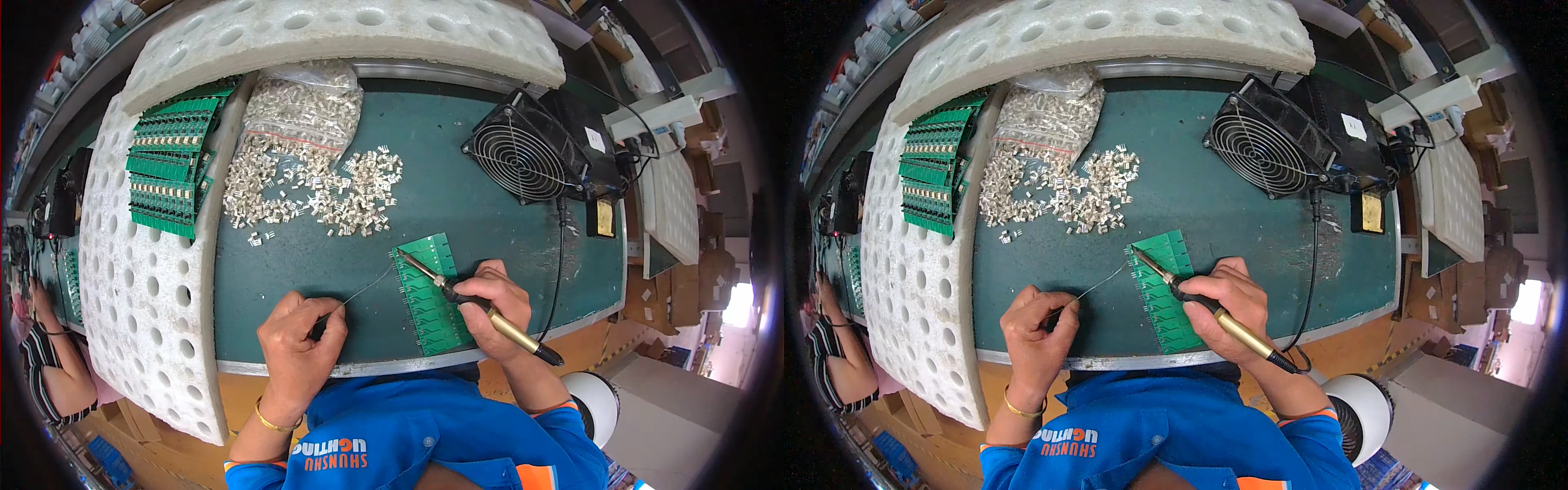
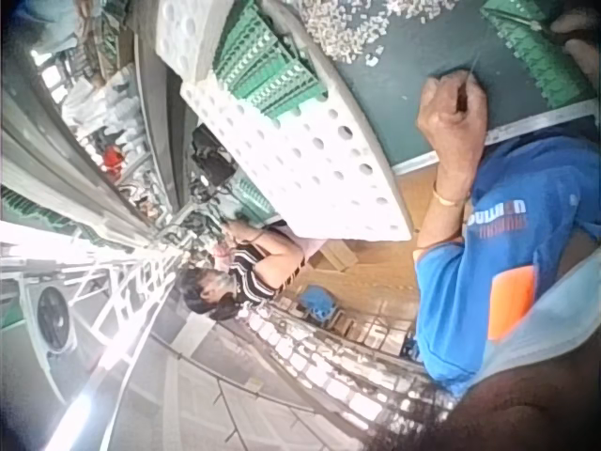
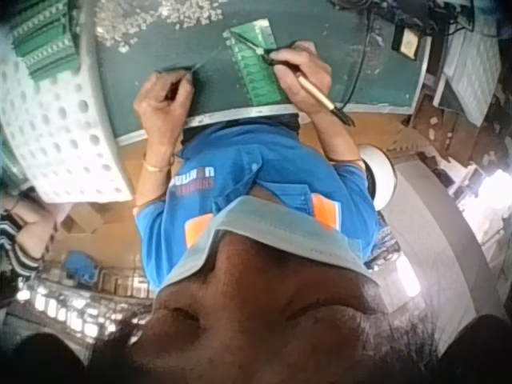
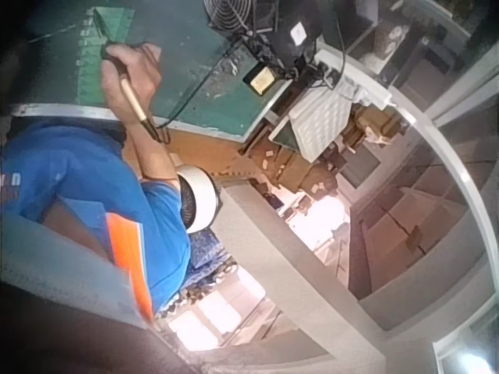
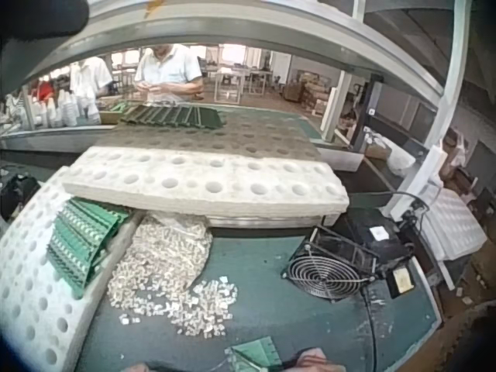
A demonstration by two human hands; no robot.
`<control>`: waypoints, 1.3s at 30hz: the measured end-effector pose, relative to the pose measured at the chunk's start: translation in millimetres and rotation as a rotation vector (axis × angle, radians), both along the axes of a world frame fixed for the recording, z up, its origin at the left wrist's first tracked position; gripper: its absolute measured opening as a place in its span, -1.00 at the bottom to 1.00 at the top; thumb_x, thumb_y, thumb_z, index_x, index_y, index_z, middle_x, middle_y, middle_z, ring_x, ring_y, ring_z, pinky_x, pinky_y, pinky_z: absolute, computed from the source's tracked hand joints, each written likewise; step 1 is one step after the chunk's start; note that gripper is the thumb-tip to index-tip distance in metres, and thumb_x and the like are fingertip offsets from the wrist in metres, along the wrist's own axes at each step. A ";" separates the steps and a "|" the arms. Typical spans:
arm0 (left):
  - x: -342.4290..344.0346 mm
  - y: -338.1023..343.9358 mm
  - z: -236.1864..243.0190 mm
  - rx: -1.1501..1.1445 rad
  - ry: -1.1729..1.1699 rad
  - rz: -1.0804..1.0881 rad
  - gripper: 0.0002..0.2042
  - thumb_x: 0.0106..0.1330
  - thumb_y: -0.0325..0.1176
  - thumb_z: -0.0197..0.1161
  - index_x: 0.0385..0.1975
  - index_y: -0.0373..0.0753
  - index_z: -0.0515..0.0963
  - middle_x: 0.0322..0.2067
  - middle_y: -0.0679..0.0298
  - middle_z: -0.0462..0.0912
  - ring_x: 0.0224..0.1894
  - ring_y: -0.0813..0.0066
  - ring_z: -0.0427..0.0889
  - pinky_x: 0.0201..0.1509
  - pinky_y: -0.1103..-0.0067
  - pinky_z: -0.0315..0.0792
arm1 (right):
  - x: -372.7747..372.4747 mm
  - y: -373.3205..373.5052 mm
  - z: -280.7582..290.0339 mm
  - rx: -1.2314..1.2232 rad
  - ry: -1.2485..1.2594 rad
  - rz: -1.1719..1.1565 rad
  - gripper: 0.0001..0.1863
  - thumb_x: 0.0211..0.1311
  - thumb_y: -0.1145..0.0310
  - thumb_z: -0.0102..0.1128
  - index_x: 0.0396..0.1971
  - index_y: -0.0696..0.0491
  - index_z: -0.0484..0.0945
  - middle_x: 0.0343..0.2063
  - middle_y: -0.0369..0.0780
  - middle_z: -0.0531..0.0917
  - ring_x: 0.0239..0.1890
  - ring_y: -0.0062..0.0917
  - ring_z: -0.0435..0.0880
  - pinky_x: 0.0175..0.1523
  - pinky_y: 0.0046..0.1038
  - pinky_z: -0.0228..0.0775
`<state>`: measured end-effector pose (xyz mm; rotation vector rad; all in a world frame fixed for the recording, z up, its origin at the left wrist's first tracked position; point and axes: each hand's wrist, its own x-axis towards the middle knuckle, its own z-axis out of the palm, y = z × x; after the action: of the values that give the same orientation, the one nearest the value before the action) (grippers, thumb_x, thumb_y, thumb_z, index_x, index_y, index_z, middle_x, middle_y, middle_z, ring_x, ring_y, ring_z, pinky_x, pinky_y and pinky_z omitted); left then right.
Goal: The person solders electronic components onto a circuit board strip using a soldering iron and solder wire by hand.
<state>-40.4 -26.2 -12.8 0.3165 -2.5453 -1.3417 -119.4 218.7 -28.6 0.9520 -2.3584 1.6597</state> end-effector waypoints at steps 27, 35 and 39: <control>1.0 -1.8 -0.6 -0.008 -0.050 -0.014 -0.96 0.04 -0.58 0.33 -0.50 -0.32 0.67 -0.65 0.27 0.53 -0.59 0.55 0.39 -0.54 0.60 0.25 | 11.7 -2.4 -3.1 0.040 0.105 -0.026 -0.65 0.22 0.13 0.33 -0.23 0.13 0.56 -0.63 -0.24 0.60 -0.61 -0.44 0.55 -0.24 -0.33 0.41; 0.3 -1.5 -2.2 -0.004 -0.043 -0.022 -0.96 0.04 -0.57 0.34 -0.50 -0.32 0.67 -0.67 0.27 0.50 -0.59 0.54 0.39 -0.53 0.60 0.25 | 13.4 -2.7 -2.7 0.109 0.198 -0.007 -0.62 0.18 0.16 0.38 -0.22 0.17 0.57 -0.60 -0.22 0.63 -0.62 -0.44 0.56 -0.24 -0.35 0.42; 0.6 -0.8 -2.5 0.014 -0.038 -0.017 -0.96 0.04 -0.57 0.34 -0.50 -0.32 0.67 -0.67 0.27 0.50 -0.59 0.54 0.38 -0.54 0.60 0.24 | 12.6 -3.6 -2.6 0.113 0.202 -0.007 -0.63 0.16 0.17 0.38 -0.23 0.16 0.58 -0.60 -0.23 0.63 -0.62 -0.43 0.56 -0.24 -0.35 0.42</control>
<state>-39.7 -27.1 -15.2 0.3259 -2.5763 -1.3729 -106.8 215.1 -31.2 1.0739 -2.3369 1.3682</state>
